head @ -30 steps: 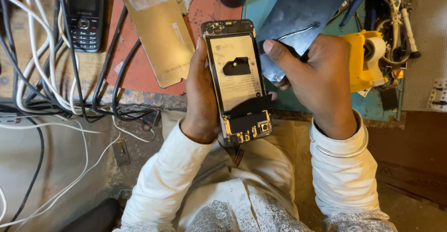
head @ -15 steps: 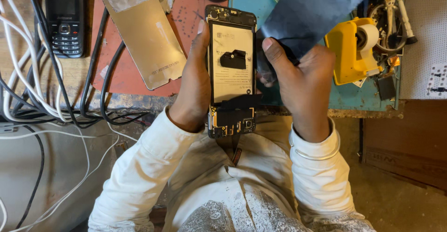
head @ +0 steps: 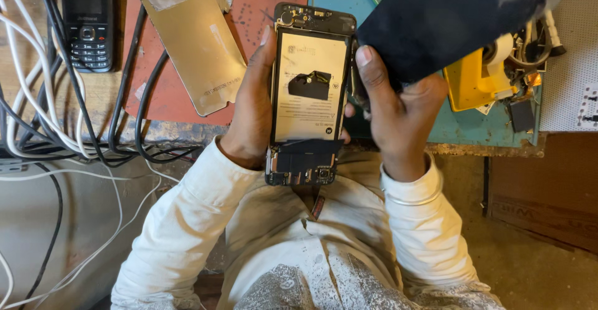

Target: The person pries the back cover and battery out of a disassembled smartphone using a black pry tool, then disconnects a flex cable from the phone frame and handles small internal components. At the end they pick up a green soldering iron and attach its tip while the phone frame rests on the bench.

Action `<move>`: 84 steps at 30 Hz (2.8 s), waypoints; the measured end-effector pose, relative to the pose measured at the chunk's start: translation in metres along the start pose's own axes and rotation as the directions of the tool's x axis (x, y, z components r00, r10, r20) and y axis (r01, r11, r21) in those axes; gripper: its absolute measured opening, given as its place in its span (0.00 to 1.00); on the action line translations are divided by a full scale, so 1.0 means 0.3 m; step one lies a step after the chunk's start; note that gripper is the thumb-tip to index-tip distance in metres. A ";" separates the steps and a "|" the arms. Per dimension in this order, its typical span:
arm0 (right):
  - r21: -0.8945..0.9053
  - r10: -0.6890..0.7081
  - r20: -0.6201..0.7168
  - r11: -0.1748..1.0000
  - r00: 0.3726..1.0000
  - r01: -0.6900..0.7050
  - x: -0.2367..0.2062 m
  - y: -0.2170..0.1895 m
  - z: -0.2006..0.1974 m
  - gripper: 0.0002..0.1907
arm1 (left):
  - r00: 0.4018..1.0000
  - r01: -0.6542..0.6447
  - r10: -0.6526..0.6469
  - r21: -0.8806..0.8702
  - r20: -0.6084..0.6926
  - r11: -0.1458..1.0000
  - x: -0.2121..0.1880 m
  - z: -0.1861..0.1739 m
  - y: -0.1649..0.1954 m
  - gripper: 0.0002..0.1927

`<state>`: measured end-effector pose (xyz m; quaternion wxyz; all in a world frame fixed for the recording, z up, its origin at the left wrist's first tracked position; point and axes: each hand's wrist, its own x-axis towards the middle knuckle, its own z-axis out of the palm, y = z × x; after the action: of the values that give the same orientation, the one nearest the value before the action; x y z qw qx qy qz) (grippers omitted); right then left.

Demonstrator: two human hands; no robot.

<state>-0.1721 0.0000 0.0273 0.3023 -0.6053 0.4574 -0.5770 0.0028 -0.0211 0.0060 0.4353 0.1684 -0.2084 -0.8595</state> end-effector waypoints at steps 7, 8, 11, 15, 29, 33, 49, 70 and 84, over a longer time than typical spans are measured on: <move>-0.151 -0.012 -0.102 0.988 0.995 -0.004 -0.069 -0.021 0.032 0.09 | 1.000 -0.001 0.001 -0.054 -0.006 0.999 -0.015 -0.008 -0.030 0.39; -0.285 -0.094 -0.068 0.956 0.993 0.071 -0.071 -0.018 0.019 0.10 | 1.000 -0.018 0.018 -0.028 -0.008 0.999 -0.011 -0.010 -0.035 0.39; -0.247 -0.028 -0.039 0.969 0.999 0.017 -0.058 -0.003 -0.016 0.12 | 0.999 -0.022 0.022 0.008 0.023 1.000 0.014 -0.025 -0.037 0.39; 0.084 0.153 -0.020 0.985 0.988 -0.151 -0.043 -0.013 -0.038 0.13 | 0.998 -0.068 0.067 0.020 0.013 0.998 0.047 -0.044 -0.019 0.31; 0.144 0.398 0.041 0.905 0.916 -0.400 0.008 -0.041 -0.073 0.06 | 0.981 -0.130 0.180 0.439 -0.074 0.889 0.127 -0.083 0.043 0.31; 0.342 0.517 -0.035 0.810 0.855 -0.476 0.014 -0.030 -0.071 0.05 | 0.990 -0.132 0.135 0.055 -0.050 0.990 0.046 -0.024 0.067 0.34; 0.568 0.635 0.096 0.598 0.767 -0.566 -0.049 -0.083 0.011 0.14 | 0.734 -0.668 0.676 0.252 0.066 0.701 -0.065 0.043 -0.084 0.52; 0.541 0.554 0.090 0.671 0.828 -0.507 -0.070 -0.071 0.010 0.15 | 0.830 -0.552 0.555 0.220 0.056 0.804 -0.103 0.090 -0.022 0.44; -0.112 0.067 0.163 0.993 0.984 -0.049 0.021 -0.137 -0.095 0.07 | 0.957 -0.279 0.208 -0.443 -0.202 0.852 -0.040 0.035 -0.086 0.43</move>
<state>-0.1921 0.0152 0.0712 0.3233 -0.6530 0.4784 -0.4900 -0.0127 0.0048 0.0033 0.5824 0.0937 0.0175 -0.8073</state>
